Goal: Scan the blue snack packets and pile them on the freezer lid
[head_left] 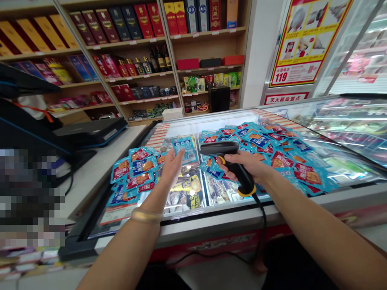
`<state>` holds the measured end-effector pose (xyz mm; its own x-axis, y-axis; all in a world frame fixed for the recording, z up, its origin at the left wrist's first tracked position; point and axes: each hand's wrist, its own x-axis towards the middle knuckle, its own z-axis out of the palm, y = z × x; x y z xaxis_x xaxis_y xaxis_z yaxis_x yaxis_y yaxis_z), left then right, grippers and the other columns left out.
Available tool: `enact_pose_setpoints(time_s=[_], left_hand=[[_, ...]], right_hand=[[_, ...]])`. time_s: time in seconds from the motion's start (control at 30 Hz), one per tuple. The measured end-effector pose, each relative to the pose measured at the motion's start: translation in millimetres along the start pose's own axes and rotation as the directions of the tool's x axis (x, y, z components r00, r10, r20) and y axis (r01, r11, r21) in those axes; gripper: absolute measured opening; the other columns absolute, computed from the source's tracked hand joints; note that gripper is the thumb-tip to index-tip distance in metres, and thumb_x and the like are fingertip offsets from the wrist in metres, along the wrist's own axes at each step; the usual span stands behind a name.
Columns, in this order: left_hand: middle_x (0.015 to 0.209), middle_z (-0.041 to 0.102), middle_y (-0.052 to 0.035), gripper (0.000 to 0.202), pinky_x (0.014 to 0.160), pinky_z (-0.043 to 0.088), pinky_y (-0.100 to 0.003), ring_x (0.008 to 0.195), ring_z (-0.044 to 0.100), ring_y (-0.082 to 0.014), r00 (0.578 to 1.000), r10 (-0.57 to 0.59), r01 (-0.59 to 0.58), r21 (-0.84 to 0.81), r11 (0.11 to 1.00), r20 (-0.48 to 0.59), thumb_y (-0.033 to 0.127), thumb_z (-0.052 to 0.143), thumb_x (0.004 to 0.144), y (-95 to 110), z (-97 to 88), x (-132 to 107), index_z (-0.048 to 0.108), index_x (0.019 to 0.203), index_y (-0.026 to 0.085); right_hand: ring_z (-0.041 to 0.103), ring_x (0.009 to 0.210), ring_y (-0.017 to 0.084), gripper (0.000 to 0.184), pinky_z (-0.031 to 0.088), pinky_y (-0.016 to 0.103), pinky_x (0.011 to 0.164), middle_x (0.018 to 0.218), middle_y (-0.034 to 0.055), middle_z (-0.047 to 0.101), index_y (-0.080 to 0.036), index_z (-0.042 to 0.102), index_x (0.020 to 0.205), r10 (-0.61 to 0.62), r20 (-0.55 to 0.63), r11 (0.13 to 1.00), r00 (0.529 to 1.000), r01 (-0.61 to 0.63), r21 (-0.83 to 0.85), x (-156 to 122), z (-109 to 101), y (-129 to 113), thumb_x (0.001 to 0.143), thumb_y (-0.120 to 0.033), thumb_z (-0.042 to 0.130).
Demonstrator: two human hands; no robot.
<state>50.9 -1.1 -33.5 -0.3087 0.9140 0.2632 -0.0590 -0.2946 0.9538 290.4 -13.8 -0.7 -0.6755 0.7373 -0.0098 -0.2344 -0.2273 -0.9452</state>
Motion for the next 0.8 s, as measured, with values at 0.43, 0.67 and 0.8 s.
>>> enact_pose_setpoints(time_s=[0.43, 0.67, 0.8], left_hand=[[0.071, 0.069, 0.0006, 0.028, 0.065, 0.061, -0.034, 0.074, 0.071, -0.0201, 0.993, -0.006, -0.001, -0.068, 0.998, -0.114, 0.040, 0.070, 0.069, 6.2, -40.1, 6.0, 0.063, 0.087, 0.020], [0.072, 0.067, -0.0007, 0.021, 0.076, 0.058, -0.036, 0.078, 0.068, -0.0214, 0.981, 0.135, -0.116, 0.138, 0.984, -0.138, 0.039, 0.064, 0.076, 12.8, -38.2, 1.7, 0.065, 0.085, 0.019], [0.093, 0.072, -0.0062, 0.022, 0.098, 0.049, -0.038, 0.100, 0.066, -0.0262, 0.907, 0.398, -0.288, 0.486, 0.825, -0.137, 0.039, 0.061, 0.083, 33.2, -61.9, -1.8, 0.069, 0.094, 0.021]], right_hand=[[0.048, 0.042, 0.008, 0.034, 0.040, 0.019, 0.037, 0.057, -0.0016, 0.055, -0.016, 0.057, 0.069, 0.069, -0.026, 0.993, 0.997, -0.072, -0.094, 43.4, 37.7, 15.5, 0.070, -0.042, 0.079], [0.049, 0.046, 0.007, 0.038, 0.041, 0.019, 0.040, 0.064, -0.0009, 0.057, -0.015, 0.061, 0.077, 0.043, -0.072, 0.999, 0.996, -0.043, 0.002, 42.5, 37.9, 16.9, 0.068, -0.046, 0.080], [0.049, 0.047, 0.008, 0.034, 0.042, 0.019, 0.041, 0.065, -0.0007, 0.057, -0.015, 0.061, 0.077, 0.034, -0.035, 0.998, 0.999, -0.032, 0.061, 50.9, 49.6, 20.6, 0.071, -0.043, 0.078]])
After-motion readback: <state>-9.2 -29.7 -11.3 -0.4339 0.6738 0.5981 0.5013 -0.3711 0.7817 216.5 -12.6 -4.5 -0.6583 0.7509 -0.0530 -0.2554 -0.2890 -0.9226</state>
